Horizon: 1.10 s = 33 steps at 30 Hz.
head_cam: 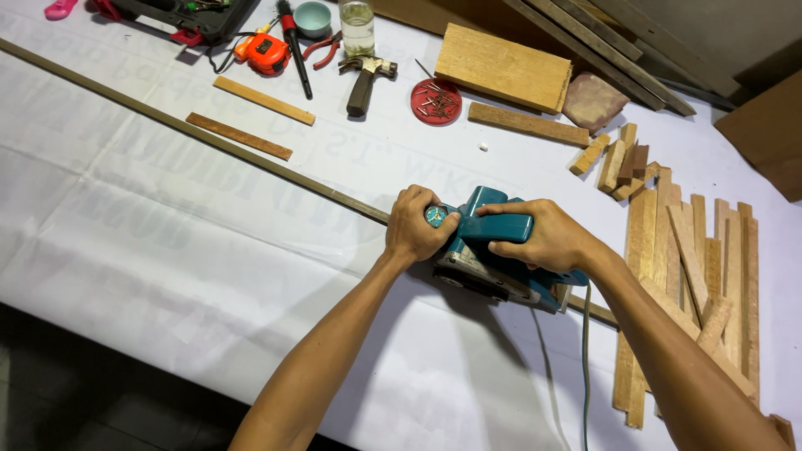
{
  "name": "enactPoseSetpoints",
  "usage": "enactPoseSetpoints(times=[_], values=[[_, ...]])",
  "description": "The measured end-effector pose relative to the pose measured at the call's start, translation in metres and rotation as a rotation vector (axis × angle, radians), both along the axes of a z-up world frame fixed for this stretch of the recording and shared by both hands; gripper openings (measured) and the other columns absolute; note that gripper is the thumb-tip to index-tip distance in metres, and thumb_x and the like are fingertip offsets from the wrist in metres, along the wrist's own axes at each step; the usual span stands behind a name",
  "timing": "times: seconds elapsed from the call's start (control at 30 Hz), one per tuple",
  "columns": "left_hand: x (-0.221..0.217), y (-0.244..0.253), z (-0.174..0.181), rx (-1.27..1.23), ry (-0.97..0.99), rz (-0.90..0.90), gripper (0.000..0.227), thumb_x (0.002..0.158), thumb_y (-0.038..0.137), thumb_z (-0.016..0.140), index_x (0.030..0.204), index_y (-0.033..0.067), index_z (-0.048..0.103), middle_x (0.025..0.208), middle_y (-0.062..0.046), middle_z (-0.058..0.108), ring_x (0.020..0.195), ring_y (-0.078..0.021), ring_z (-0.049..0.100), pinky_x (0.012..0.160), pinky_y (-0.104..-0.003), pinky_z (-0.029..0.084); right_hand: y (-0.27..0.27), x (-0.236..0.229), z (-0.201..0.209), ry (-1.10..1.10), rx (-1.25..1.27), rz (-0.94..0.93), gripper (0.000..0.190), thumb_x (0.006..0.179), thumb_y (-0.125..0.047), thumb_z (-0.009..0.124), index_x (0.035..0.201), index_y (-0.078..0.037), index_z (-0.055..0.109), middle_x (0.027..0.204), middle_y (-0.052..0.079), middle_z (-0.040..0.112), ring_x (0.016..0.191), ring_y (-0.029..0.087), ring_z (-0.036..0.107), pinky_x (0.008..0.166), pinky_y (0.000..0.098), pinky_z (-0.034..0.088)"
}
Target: Sanding a long thin wooden strip using a handheld power belt sander on a workbench.
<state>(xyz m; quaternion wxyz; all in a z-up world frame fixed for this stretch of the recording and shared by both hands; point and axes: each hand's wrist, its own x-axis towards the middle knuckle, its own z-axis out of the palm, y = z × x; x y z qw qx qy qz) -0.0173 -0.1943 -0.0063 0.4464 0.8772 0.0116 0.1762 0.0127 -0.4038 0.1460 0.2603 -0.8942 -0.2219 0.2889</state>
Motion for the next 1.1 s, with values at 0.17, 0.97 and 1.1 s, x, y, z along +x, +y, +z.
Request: enactPoseSetpoints(times=[0.17,0.97,1.1], values=[[0.003,0.035,-0.001,0.005,-0.018,0.017,0.036,0.074,0.041,0.075,0.078,0.0073,0.064,0.088,-0.008,0.059,0.088,-0.0242,0.057,0.073,-0.041,0.051,0.035,0.004,0.002,0.007,-0.003,0.012,0.060,0.075,-0.024,0.080,0.134,-0.025,0.067,0.077,0.012,0.077,0.047,0.018,0.065,0.050,0.0339,0.059],[0.023,0.187,0.012,0.028,0.018,0.044,0.035,0.073,0.040,0.077,0.079,0.0069,0.066,0.087,-0.009,0.060,0.089,-0.0260,0.058,0.073,-0.043,0.051,0.187,0.033,-0.001,-0.011,0.003,0.043,0.061,0.074,-0.023,0.079,0.134,-0.022,0.067,0.075,0.012,0.077,0.046,0.018,0.065,0.052,0.0333,0.060],[0.027,0.214,0.014,0.038,0.026,0.039,0.035,0.073,0.039,0.078,0.079,0.0064,0.066,0.087,-0.009,0.060,0.089,-0.0264,0.058,0.076,-0.043,0.051,0.213,0.037,0.002,-0.009,0.012,0.051,0.061,0.075,-0.023,0.078,0.135,-0.021,0.066,0.079,0.013,0.078,0.047,0.019,0.066,0.052,0.0351,0.061]])
